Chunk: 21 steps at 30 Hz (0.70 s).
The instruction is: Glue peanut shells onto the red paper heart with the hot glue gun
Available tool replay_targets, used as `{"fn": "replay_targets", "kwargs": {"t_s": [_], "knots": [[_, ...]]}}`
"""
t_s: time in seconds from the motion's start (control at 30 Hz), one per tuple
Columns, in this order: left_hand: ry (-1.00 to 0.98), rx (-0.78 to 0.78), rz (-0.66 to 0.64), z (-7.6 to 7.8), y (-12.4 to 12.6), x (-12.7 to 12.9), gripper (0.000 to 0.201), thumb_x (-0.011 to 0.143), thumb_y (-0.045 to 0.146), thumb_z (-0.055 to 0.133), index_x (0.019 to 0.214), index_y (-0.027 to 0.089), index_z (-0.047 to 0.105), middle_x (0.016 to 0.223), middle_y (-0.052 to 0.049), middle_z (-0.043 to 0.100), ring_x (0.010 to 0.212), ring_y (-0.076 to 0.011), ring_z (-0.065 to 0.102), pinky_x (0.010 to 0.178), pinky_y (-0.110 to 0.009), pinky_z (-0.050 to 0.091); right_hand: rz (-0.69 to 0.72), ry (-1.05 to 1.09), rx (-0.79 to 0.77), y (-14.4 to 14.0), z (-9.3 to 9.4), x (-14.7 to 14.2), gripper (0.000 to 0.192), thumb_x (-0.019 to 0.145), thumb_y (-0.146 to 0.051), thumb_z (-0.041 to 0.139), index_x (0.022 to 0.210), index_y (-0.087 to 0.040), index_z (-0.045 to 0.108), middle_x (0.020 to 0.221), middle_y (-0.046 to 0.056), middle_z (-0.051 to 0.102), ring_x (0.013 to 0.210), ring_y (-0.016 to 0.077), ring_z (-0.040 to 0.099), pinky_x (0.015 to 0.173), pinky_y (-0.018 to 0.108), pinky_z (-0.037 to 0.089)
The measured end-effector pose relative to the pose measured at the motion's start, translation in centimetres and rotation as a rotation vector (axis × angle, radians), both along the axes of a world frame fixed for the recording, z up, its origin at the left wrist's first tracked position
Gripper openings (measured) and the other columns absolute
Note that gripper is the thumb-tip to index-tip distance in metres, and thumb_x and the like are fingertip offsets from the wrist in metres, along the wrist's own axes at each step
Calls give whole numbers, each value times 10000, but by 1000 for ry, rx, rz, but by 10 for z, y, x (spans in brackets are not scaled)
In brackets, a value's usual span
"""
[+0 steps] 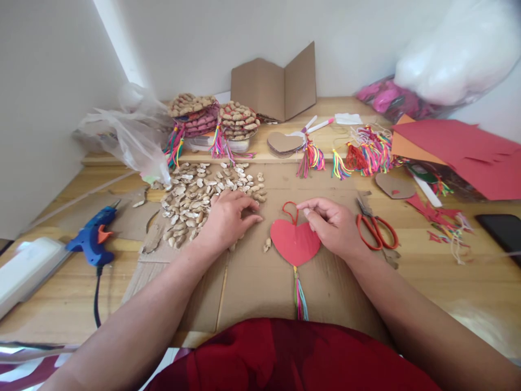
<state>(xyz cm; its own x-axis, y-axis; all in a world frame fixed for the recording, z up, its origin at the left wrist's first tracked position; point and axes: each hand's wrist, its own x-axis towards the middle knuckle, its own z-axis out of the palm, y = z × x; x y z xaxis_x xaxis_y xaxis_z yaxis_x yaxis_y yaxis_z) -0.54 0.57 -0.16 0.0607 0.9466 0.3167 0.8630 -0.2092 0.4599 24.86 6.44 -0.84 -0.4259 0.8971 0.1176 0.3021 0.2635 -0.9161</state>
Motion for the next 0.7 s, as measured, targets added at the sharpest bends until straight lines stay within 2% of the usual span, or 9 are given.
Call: {"fn": "replay_targets", "kwargs": {"t_s": [0.13, 0.23, 0.33, 0.43, 0.57, 0.7], "knots": [[87, 9, 25, 2, 0, 3, 46, 841, 203, 753, 814, 216, 719, 845, -17, 729, 896, -231, 632, 846, -383, 397, 3, 7, -1, 0, 1, 0, 222, 932, -323, 552, 1005, -182, 707, 584, -44, 513, 515, 122, 433, 503, 271, 326], [119, 30, 38, 1, -1, 3, 99, 849, 213, 749, 946, 223, 730, 853, -20, 734, 882, -236, 639, 827, -384, 397, 5, 15, -11, 0, 1, 0, 225, 927, -326, 553, 1005, -181, 706, 596, -38, 531, 520, 123, 436, 505, 270, 335], [147, 96, -13, -3, 0, 0, 188, 893, 232, 710, 1080, 236, 726, 936, -32, 753, 896, -240, 642, 824, -386, 412, 5, 11, -8, -1, 1, 1, 230, 926, -331, 554, 1009, -182, 709, 603, -35, 540, 523, 123, 437, 506, 270, 337], [175, 160, -94, -7, 2, -3, 123, 941, 248, 646, 1006, 211, 744, 970, -51, 758, 900, -241, 638, 825, -388, 437, 3, 4, -2, -1, 0, 1, 234, 928, -331, 553, 1011, -179, 711, 611, -32, 547, 529, 123, 443, 511, 270, 340], [85, 183, -174, -5, 3, 0, 162, 969, 244, 593, 973, 182, 743, 953, -67, 757, 878, -221, 646, 839, -378, 476, 4, 8, -20, 0, 1, 1, 244, 926, -333, 552, 1021, -174, 711, 623, -31, 558, 527, 121, 443, 507, 268, 337], [-41, 114, -136, -1, 1, 7, 148, 945, 250, 614, 917, 200, 751, 894, -44, 763, 839, -198, 671, 836, -348, 501, 9, 21, -30, 0, 2, 0, 242, 918, -326, 556, 1014, -167, 710, 628, -31, 559, 528, 117, 443, 512, 264, 343]]}}
